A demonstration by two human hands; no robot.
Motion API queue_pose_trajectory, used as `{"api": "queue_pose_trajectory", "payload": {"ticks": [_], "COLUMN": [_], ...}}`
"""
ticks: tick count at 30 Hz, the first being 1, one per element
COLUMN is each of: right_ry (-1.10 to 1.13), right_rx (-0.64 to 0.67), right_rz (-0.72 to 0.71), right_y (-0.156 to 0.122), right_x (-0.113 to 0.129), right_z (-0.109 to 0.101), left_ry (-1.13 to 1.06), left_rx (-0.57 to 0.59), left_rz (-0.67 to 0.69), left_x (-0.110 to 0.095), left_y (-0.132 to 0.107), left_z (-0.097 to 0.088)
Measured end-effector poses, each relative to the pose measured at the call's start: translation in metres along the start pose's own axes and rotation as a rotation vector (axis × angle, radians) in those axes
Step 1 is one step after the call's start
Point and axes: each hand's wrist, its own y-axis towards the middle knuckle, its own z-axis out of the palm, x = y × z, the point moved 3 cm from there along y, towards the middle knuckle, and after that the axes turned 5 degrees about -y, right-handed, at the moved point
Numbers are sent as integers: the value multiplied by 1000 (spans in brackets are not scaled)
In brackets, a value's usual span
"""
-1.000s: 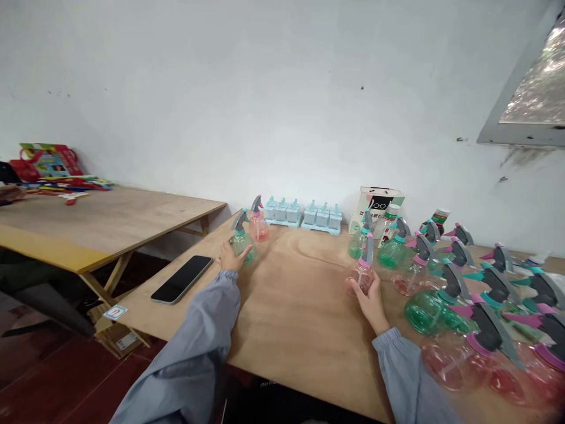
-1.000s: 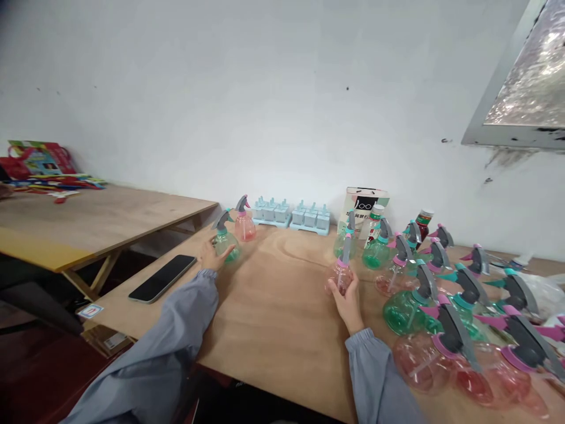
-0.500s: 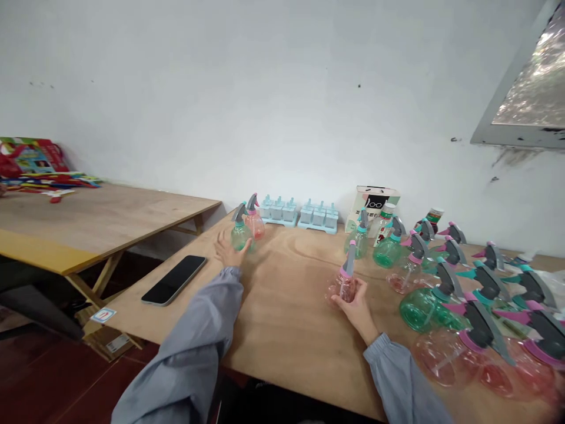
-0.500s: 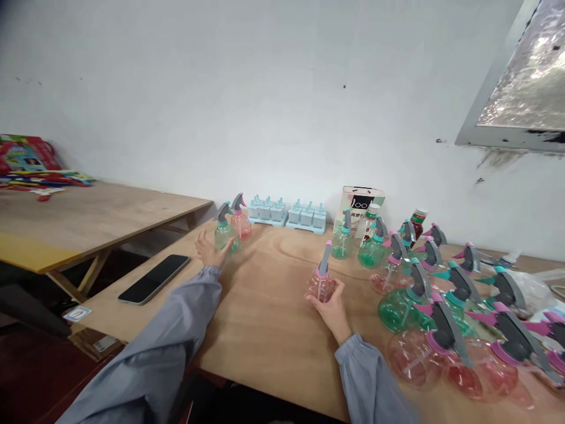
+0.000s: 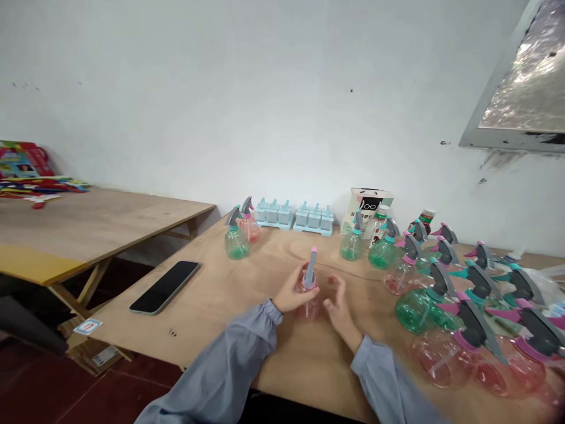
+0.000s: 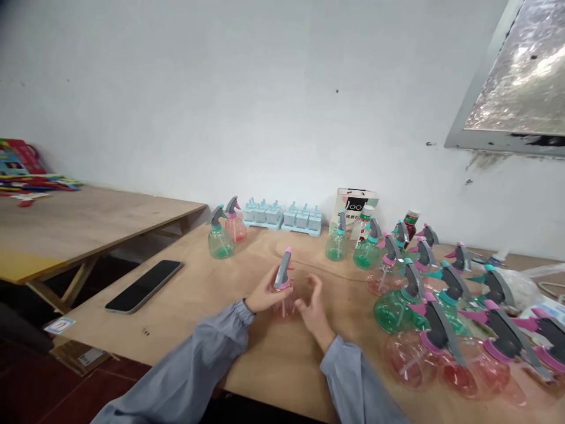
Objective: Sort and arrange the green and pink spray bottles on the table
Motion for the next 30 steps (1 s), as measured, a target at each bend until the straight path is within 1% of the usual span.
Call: {"api": "queue_pose_trajectory", "payload": {"ticks": [2, 4, 5, 7, 9, 10, 12, 15, 17, 19, 21, 23, 25, 27, 30], "right_ry": [24, -8, -63, -148, -198, -208, -208, -205, -210, -202, -174, -143, -117, -100, -116], "right_rx": [-169, -278, -343, -364, -337, -318, -295, -302, -295, -237, -164, -127, -91, -70, -78], "right_rz": [50, 106, 137, 163, 176, 181, 194, 208, 204, 179, 149, 133, 126, 145, 152], "right_y": [34, 74, 93, 126, 148, 154, 159, 145, 124, 95, 60, 24, -5, -25, -33], "right_x": [-17, -35, -45, -62, -77, -84, -92, -94, -87, -76, -65, -56, -51, -49, -47], "right_z": [-15, -24, -27, -27, -23, -21, -18, -16, -17, -21, -32, -48, -66, -81, -93], "left_ry": [-26, -32, -32, -33, -44, -54, -86, -171, -255, -356, -448, -497, -506, -493, -455], "left_rx": [-52, -106, -135, -190, -230, -246, -270, -276, -247, -221, -213, -210, -208, -230, -302], "left_rz": [11, 2, -2, 12, 40, 49, 48, 1, -48, -75, -85, -110, -139, -165, -168], "left_x": [-2, -5, -6, -10, -13, -14, -15, -15, -17, -21, -25, -26, -25, -23, -22], "left_y": [0, 0, 0, 1, 2, 2, 2, 1, 1, 1, 1, 1, 1, 0, -3], "left_z": [-10, -20, -24, -29, -31, -31, -32, -31, -29, -27, -25, -23, -22, -23, -26]}}
